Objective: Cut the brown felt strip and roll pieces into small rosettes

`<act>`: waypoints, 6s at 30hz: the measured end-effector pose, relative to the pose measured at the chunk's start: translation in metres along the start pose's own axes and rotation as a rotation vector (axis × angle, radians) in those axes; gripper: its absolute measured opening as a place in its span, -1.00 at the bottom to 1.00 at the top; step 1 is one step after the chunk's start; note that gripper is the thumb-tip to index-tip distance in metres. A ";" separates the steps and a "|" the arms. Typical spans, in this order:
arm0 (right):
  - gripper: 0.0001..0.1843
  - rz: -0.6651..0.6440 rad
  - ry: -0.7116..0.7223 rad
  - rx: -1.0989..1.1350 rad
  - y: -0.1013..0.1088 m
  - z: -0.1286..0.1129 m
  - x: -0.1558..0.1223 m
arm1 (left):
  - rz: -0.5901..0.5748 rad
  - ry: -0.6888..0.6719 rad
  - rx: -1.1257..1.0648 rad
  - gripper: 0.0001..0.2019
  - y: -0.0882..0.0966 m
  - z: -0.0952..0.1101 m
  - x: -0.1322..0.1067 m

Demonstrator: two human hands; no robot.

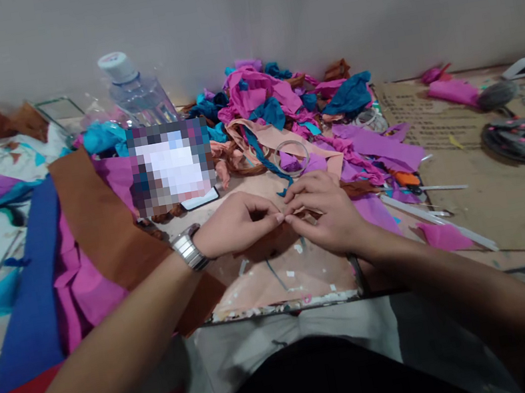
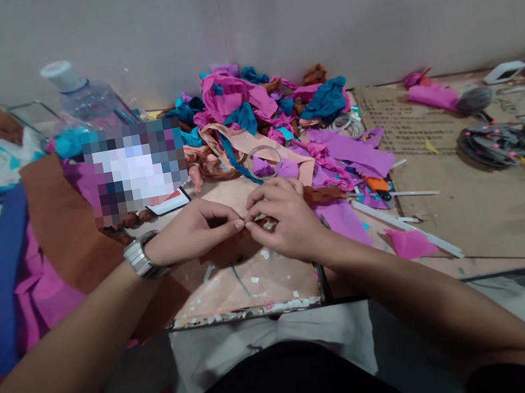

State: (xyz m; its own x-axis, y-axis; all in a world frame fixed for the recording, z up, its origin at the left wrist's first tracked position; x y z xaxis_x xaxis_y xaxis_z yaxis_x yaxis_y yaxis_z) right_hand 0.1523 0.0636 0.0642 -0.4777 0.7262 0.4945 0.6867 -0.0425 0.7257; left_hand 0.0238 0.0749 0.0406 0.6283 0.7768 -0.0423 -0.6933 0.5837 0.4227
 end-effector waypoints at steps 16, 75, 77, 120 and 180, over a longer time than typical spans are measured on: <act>-0.90 -0.082 -0.024 0.088 -0.006 0.008 0.003 | 0.031 -0.181 0.325 -0.61 -0.004 0.019 -0.004; -0.91 -0.080 -0.050 0.136 0.001 0.007 0.005 | 0.173 -0.257 0.320 -0.76 0.008 0.033 -0.008; -0.90 -0.078 -0.041 0.137 0.000 0.007 0.005 | 0.156 -0.252 0.296 -0.76 0.007 0.032 -0.008; -0.86 -0.098 -0.015 -0.040 0.000 0.011 0.003 | 0.053 0.097 0.483 -0.64 0.030 -0.003 -0.002; -0.87 -0.126 0.086 -0.072 -0.002 0.003 0.000 | -0.105 0.015 0.051 -0.66 -0.006 -0.002 0.001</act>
State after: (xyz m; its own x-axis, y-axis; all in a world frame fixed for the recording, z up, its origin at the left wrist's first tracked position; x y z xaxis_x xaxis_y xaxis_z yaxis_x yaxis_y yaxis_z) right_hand 0.1524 0.0654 0.0609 -0.6046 0.6675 0.4346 0.5791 -0.0062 0.8152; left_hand 0.0281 0.0722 0.0364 0.6913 0.7153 -0.1020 -0.6047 0.6500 0.4602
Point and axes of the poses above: each hand's wrist, its own x-axis towards the middle knuckle, its own y-axis out of the back of the hand, z = x × y, the point moved 9 cm from there along x, towards the middle knuckle, and after that the axes turned 5 degrees about -x, right-handed, at the moved point
